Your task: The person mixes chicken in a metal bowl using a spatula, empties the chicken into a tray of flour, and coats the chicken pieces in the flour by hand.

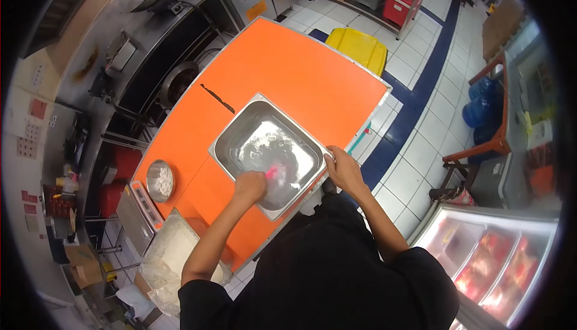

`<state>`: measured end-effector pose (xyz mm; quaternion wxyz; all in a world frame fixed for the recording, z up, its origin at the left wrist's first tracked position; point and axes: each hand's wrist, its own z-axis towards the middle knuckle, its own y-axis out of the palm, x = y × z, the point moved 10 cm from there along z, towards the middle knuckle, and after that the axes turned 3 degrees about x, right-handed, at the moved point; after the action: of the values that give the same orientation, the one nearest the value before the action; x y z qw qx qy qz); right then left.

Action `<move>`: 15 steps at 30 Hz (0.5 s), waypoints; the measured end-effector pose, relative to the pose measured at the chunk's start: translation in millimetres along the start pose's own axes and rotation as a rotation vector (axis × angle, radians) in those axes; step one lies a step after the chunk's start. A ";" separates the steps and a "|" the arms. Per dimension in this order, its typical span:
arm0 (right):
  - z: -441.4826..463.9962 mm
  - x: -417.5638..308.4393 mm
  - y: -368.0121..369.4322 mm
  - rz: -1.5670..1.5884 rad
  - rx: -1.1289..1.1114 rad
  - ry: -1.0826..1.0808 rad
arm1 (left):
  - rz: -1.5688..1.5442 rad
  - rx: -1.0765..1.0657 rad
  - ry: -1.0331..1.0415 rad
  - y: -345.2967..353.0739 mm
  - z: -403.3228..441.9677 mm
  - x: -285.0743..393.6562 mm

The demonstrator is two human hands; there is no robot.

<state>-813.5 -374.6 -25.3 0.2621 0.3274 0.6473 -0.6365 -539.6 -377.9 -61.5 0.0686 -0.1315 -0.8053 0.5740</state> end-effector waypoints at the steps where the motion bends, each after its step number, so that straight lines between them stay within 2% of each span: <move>1: 5.3 0.4 1.2 0.014 -0.019 -0.034 | -0.053 0.020 0.054 -4.7 5.6 14.2; 5: 26.5 5.3 9.0 0.042 -0.218 -0.024 | -0.104 0.019 0.033 -21.3 49.0 36.4; 8: 33.9 8.4 10.4 0.026 -0.314 -0.026 | -0.049 0.102 -0.059 -19.8 82.1 13.7; 10: 38.6 11.1 15.7 -0.001 -0.382 -0.037 | 0.049 0.276 -0.116 -29.3 87.6 -14.2; 13: 44.8 -0.5 11.0 -0.085 -0.483 -0.047 | 0.102 0.238 -0.214 -32.6 83.2 -52.9; 14: 49.4 -2.4 14.3 -0.093 -0.505 -0.067 | 0.122 0.253 -0.273 -31.1 77.8 -65.5; 15: 61.1 -11.2 6.2 -0.140 -0.374 -0.155 | 0.114 0.249 -0.306 -25.5 72.0 -73.2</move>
<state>-806.3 -436.6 -24.0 0.3225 0.1773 0.7533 -0.5451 -491.8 -472.2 -58.4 -0.0715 -0.0785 -0.7203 0.6855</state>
